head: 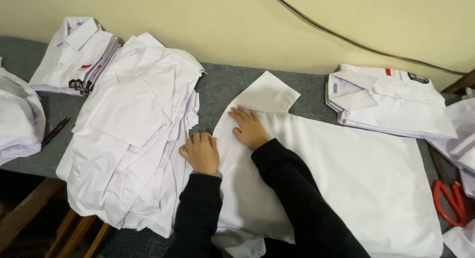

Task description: Folding a white uniform shirt on a flat work surface in a factory setting.

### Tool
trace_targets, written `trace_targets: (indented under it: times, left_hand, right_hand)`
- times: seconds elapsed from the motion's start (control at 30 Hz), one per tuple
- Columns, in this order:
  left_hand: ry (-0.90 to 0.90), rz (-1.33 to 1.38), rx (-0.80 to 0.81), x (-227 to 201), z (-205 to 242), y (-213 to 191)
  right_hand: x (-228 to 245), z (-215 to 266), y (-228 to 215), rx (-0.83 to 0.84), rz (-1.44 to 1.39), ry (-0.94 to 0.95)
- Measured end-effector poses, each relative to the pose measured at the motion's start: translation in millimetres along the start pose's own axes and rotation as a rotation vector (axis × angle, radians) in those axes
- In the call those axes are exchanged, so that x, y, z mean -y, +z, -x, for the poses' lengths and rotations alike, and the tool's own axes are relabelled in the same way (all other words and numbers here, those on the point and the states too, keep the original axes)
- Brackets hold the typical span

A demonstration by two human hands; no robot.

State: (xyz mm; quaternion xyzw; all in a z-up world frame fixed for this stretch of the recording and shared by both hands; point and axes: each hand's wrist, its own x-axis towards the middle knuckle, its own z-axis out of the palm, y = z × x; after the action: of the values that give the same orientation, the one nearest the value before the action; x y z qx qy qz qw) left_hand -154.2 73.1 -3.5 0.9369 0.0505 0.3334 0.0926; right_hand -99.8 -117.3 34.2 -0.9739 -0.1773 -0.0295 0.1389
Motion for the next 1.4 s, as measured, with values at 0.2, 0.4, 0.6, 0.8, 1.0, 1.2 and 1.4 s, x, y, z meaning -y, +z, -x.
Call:
trace_targets:
  times: [0.2,0.4,0.6,0.8,1.0,1.2,1.4]
  left_hand:
    - [-0.109,0.081,0.045,-2,0,-6]
    - [-0.225,0.163,0.37,-5,-14,-17]
    - [-0.222,0.208,0.572,-12,-45,-46]
    - [-0.318,0.254,0.676,-3,-56,-43]
    - [-0.335,0.339,0.677,-3,-63,-52]
    - [-0.299,0.212,0.697,0,-53,-24]
    - [-0.318,0.219,0.742,-17,-67,-63]
  right_hand:
    - [-1,-3,2,-0.019,0.0,0.011]
    - [3,-3,5,-0.041,0.047,0.022]
    - [0,-3,13,-0.071,0.044,0.019]
    - [2,-4,5,-0.013,0.058,0.024]
    - [4,-3,5,-0.031,0.03,0.041]
    - [5,-1,-4,0.036,0.032,0.03]
    - [4,-1,0,-0.002,0.05,0.027]
